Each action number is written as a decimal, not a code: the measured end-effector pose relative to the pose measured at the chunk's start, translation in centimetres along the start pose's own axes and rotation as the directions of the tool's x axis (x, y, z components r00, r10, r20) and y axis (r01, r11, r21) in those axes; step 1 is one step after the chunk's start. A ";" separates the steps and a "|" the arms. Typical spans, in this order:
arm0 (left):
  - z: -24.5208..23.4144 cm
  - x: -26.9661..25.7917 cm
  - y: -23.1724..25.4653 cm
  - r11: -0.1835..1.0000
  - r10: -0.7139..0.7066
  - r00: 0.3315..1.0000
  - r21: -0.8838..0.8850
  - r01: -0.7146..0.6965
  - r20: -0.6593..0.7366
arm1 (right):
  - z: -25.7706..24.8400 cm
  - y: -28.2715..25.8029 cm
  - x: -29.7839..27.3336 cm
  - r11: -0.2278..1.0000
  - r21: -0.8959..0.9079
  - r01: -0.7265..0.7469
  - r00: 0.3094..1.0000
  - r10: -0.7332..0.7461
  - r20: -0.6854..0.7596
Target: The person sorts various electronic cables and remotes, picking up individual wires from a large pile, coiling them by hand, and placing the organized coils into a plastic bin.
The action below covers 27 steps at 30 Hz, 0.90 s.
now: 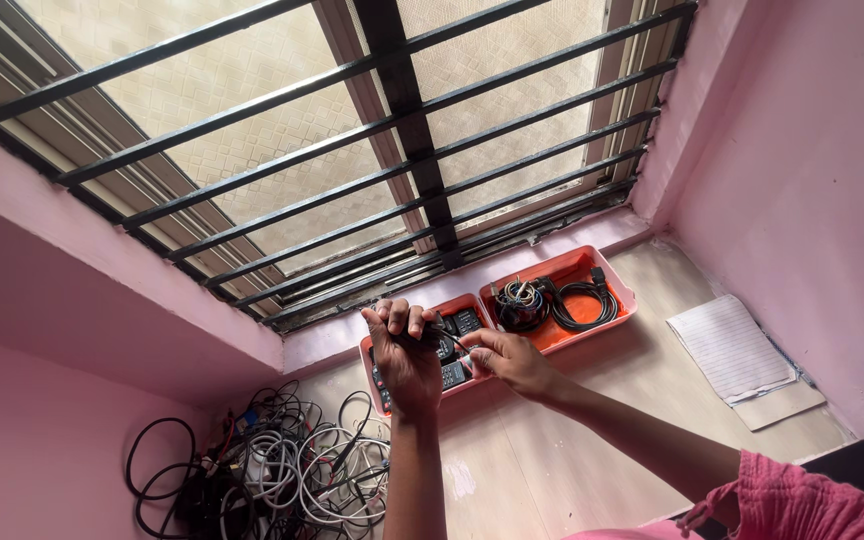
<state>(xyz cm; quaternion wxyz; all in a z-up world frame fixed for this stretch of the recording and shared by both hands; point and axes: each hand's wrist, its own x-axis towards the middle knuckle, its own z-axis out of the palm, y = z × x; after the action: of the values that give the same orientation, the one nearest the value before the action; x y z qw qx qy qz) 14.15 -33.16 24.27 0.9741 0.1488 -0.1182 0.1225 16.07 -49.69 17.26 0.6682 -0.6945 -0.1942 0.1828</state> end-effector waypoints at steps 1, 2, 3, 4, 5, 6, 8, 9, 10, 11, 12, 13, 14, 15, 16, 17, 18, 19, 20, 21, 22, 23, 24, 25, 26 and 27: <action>-0.3 0.3 0.1 0.997 0.030 0.999 0.072 -0.029 -0.013 | 0.5 -0.5 -0.3 0.997 0.079 -0.002 1.000 0.001 0.013; -0.7 0.5 0.1 0.988 0.059 0.998 0.143 -0.055 -0.024 | 0.7 -1.1 -0.6 0.987 0.152 -0.061 0.998 0.058 0.021; -1.1 0.7 0.1 0.970 0.099 0.994 0.226 -0.086 -0.045 | 0.8 -1.7 -1.0 0.967 0.223 -0.119 0.993 0.114 0.033; -1.5 0.8 0.0 0.945 0.141 0.988 0.307 -0.115 -0.064 | 0.8 -2.4 -1.5 0.940 0.292 -0.178 0.984 0.171 0.050; -2.0 1.0 0.1 0.912 0.183 0.980 0.386 -0.139 -0.079 | 0.9 -3.0 -1.9 0.950 0.262 -0.168 0.985 0.154 0.071; -2.3 1.1 0.2 0.906 0.206 0.975 0.392 -0.157 -0.086 | 0.8 -3.6 -2.3 0.961 0.230 -0.154 0.986 0.136 0.092; -2.8 1.4 0.6 0.894 0.249 0.963 0.405 -0.189 -0.101 | 0.8 -4.5 -2.7 0.965 0.205 -0.162 0.983 0.140 0.119; -3.0 1.5 0.8 0.906 0.265 0.956 0.373 -0.202 -0.124 | 0.9 -4.8 -2.8 0.960 0.212 -0.184 0.979 0.161 0.125; -3.0 1.6 1.0 0.915 0.279 0.949 0.339 -0.217 -0.146 | 1.0 -5.1 -2.9 0.954 0.219 -0.204 0.975 0.179 0.129; -3.0 1.8 1.1 0.923 0.292 0.941 0.306 -0.232 -0.169 | 1.0 -5.4 -3.1 0.964 0.190 -0.184 0.973 0.151 0.174; -3.0 2.0 1.1 0.920 0.299 0.935 0.319 -0.228 -0.193 | 1.2 -5.9 -3.3 0.973 0.163 -0.162 0.967 0.123 0.223; -2.9 2.2 1.1 0.916 0.306 0.927 0.332 -0.225 -0.216 | 1.3 -6.5 -3.4 0.981 0.136 -0.138 0.957 0.097 0.272; -2.9 2.4 1.2 0.912 0.314 0.919 0.346 -0.222 -0.239 | 1.4 -7.3 -3.7 0.998 -0.004 -0.061 0.956 0.059 0.287; -3.0 2.3 1.3 0.902 0.300 0.920 0.388 -0.189 -0.250 | 1.3 -8.1 -4.1 0.990 -0.142 0.022 0.952 0.023 0.306; -3.1 2.1 1.1 0.892 0.282 0.922 0.427 -0.150 -0.264 | 1.0 -9.0 -4.5 0.956 -0.276 0.101 0.946 -0.006 0.325; -3.2 1.8 0.8 0.879 0.264 0.923 0.465 -0.110 -0.279 | 0.7 -9.9 -4.5 0.923 -0.362 0.130 0.948 -0.009 0.318; -3.3 1.5 0.5 0.866 0.229 0.935 0.495 -0.068 -0.272 | 0.2 -10.8 -4.3 0.882 -0.444 0.156 0.951 -0.013 0.309; -3.5 1.1 0.1 0.851 0.193 0.944 0.525 -0.026 -0.266 | -0.4 -11.6 -3.9 0.833 -0.524 0.180 0.954 -0.018 0.300; -3.7 0.7 -0.2 0.832 0.159 0.952 0.555 0.014 -0.261 | -1.0 -12.3 -3.3 0.824 -0.500 0.266 0.939 -0.105 0.328; -4.0 0.4 -0.4 0.818 0.089 0.968 0.571 0.064 -0.236 | -1.7 -12.9 -2.5 0.808 -0.474 0.351 0.916 -0.190 0.354; -4.3 0.2 -0.6 0.801 0.019 0.977 0.588 0.111 -0.211 | -2.3 -13.4 -1.9 0.782 -0.447 0.434 0.884 -0.274 0.380; -4.7 -0.2 -0.9 0.780 -0.051 0.981 0.606 0.156 -0.187 | -2.7 -13.7 -1.1 0.763 -0.460 0.455 0.875 -0.287 0.389; -4.8 -0.5 -1.3 0.766 -0.083 0.984 0.621 0.166 -0.160 | -2.8 -14.0 -0.3 0.742 -0.473 0.476 0.866 -0.301 0.400; -4.8 -0.7 -1.8 0.751 -0.114 0.984 0.637 0.174 -0.134 | -3.0 -14.1 0.5 0.720 -0.485 0.496 0.856 -0.314 0.411; -4.4 -0.9 -2.1 0.736 -0.145 0.983 0.652 0.182 -0.110 | -3.1 -14.2 1.1 0.725 -0.477 0.497 0.853 -0.306 0.424; -3.6 -1.2 -2.2 0.722 -0.207 0.966 0.642 0.256 -0.152 | -3.2 -14.3 1.9 0.730 -0.468 0.497 0.849 -0.297 0.437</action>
<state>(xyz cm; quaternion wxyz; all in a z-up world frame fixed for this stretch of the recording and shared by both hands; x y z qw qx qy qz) 14.38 -34.31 20.00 0.8705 0.4904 -0.0141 0.0386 18.92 -51.01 31.66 0.4125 -0.7602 -0.4953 0.0817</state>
